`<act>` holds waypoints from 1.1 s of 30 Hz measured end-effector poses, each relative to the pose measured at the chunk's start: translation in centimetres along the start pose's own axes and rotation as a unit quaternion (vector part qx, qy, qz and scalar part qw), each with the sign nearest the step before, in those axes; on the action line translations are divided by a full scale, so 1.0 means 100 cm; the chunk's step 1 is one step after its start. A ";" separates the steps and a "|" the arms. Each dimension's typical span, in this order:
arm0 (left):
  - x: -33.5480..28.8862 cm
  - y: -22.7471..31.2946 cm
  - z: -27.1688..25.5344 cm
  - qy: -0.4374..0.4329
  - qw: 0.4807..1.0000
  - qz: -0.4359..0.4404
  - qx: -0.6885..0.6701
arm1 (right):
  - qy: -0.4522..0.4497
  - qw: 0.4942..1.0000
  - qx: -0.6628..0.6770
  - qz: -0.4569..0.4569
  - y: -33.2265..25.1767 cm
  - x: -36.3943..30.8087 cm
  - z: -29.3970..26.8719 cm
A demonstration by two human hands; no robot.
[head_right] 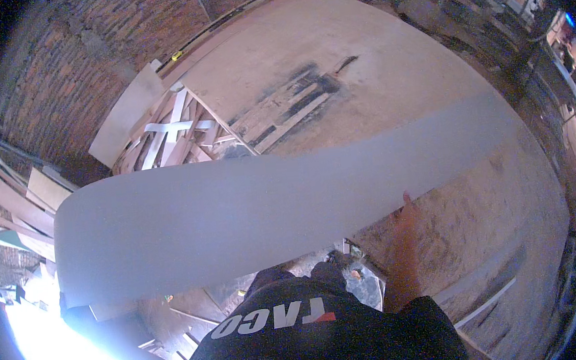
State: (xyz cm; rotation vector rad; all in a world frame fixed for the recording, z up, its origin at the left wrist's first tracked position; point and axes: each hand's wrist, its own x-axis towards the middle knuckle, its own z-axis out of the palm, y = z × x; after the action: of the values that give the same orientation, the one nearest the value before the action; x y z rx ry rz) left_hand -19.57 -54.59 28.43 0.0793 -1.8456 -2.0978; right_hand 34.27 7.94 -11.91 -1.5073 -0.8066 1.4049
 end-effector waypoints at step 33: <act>0.089 -0.228 0.434 -0.577 0.783 -0.227 -0.053 | 0.305 0.862 -0.197 -0.353 -0.409 -0.284 -0.027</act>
State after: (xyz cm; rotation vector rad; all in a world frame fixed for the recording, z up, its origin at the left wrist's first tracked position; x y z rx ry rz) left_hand -44.41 -13.73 14.51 -1.1587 -2.4504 -2.9118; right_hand 37.37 -2.47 36.78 -1.5787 -1.1077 0.1908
